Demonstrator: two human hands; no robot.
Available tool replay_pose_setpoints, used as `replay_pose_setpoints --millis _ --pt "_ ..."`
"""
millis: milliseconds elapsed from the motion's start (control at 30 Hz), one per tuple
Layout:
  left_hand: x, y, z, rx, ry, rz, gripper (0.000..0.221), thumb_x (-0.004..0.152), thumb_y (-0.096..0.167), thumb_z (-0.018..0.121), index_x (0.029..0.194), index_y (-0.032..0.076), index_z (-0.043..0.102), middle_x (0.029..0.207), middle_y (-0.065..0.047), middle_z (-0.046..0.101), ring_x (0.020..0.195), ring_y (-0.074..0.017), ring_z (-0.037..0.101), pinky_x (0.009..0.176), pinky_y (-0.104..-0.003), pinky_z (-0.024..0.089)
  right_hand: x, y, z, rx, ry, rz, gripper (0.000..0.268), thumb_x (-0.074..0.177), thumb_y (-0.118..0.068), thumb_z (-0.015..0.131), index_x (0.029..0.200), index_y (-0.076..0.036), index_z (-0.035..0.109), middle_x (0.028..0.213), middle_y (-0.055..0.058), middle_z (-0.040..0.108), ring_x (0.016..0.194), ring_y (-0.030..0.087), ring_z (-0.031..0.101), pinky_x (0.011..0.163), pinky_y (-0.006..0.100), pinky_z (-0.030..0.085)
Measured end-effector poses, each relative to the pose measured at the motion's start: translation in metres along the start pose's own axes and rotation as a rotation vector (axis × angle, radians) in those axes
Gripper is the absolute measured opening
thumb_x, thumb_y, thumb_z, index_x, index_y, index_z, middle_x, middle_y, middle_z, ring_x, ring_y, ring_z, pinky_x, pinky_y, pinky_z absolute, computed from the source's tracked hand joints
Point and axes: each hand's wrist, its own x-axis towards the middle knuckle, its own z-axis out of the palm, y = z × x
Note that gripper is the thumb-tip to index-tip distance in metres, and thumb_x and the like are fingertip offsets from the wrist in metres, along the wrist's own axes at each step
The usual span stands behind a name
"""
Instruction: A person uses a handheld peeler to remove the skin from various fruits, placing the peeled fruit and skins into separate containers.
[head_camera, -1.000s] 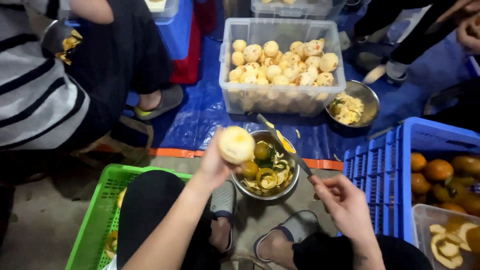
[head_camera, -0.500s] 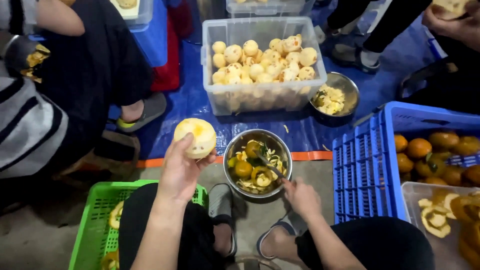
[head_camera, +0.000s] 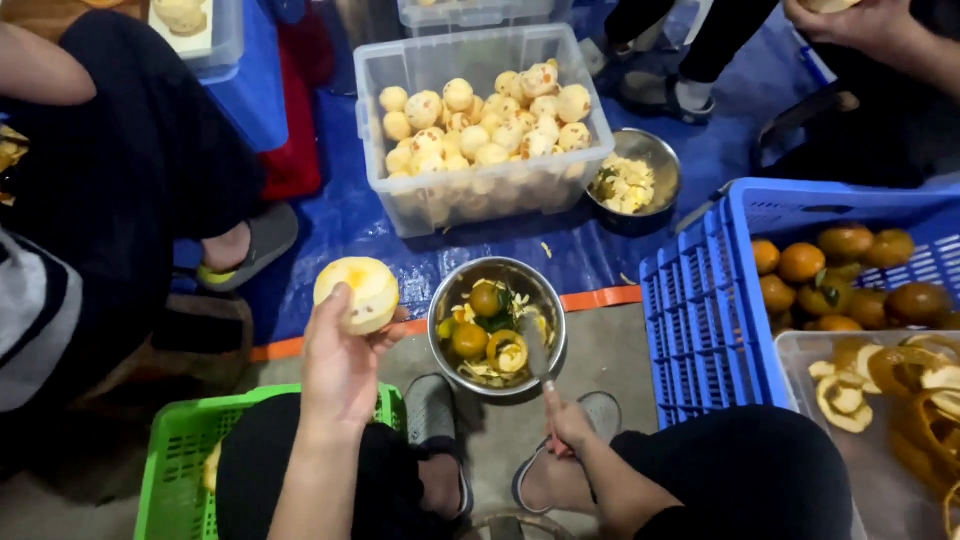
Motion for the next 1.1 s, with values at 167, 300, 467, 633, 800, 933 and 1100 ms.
replay_pose_setpoints --millis 167,300,467,633,800,933,1100 --pt "0.000 -0.001 0.004 -0.005 -0.014 -0.001 0.043 0.093 0.035 0.062 0.121 0.003 0.062 0.097 -0.019 0.072 0.075 -0.0312 0.072 0.063 -0.035 0.058 0.014 -0.003 0.023 0.211 -0.025 0.115 0.049 0.104 -0.048 0.051 0.093 -0.001 0.064 0.071 0.015 0.063 0.054 0.027 0.062 0.051 0.040 0.048" --pt "-0.004 0.002 0.013 -0.009 -0.002 -0.007 0.044 0.090 0.035 0.062 0.121 0.004 0.064 0.098 -0.016 0.071 0.073 -0.0295 0.069 0.058 -0.031 0.055 0.002 -0.002 0.027 0.107 0.043 0.255 0.088 0.093 -0.079 0.038 0.070 0.004 0.060 0.054 0.020 0.057 0.030 0.027 0.047 0.025 0.037 0.038" --pt "-0.002 -0.005 0.015 -0.015 -0.038 0.046 0.038 0.096 0.037 0.065 0.118 0.007 0.058 0.098 -0.023 0.074 0.069 -0.0334 0.075 0.060 -0.035 0.062 -0.035 -0.006 -0.001 -0.281 -0.043 0.035 0.059 0.107 -0.052 0.041 0.098 -0.004 0.075 0.075 0.010 0.072 0.064 0.024 0.072 0.063 0.038 0.057" --pt "-0.014 0.000 0.025 -0.045 -0.081 0.080 0.043 0.098 0.038 0.065 0.123 0.010 0.043 0.102 -0.023 0.072 0.070 -0.0343 0.076 0.059 -0.034 0.064 -0.116 -0.074 -0.046 -0.367 0.070 -0.087 0.053 0.104 -0.039 0.049 0.080 0.000 0.075 0.054 0.014 0.069 0.052 0.028 0.074 0.053 0.038 0.060" --pt "-0.022 -0.005 0.026 -0.014 -0.129 0.057 0.042 0.098 0.025 0.066 0.130 0.010 0.043 0.105 -0.027 0.071 0.076 -0.0374 0.077 0.063 -0.036 0.066 -0.169 -0.106 -0.036 -0.675 0.263 -0.199 0.045 0.094 -0.007 0.062 0.140 -0.004 0.059 0.124 0.028 0.070 0.120 0.045 0.068 0.100 0.056 0.055" --pt "-0.020 -0.010 0.020 0.037 -0.132 0.076 0.051 0.093 0.019 0.072 0.135 0.011 0.044 0.107 -0.029 0.070 0.078 -0.0384 0.076 0.068 -0.040 0.066 -0.170 -0.099 -0.025 -0.756 0.266 -0.252 0.048 0.100 -0.005 0.049 0.147 -0.015 0.054 0.131 0.023 0.066 0.125 0.042 0.066 0.105 0.055 0.052" --pt "-0.016 -0.015 0.018 0.061 -0.069 0.163 0.064 0.081 -0.001 0.079 0.135 0.014 0.047 0.106 -0.022 0.070 0.079 -0.0348 0.076 0.069 -0.037 0.065 -0.159 -0.095 -0.027 -0.685 0.258 -0.251 0.047 0.107 -0.024 0.045 0.154 -0.021 0.042 0.133 0.018 0.061 0.127 0.039 0.065 0.107 0.050 0.050"
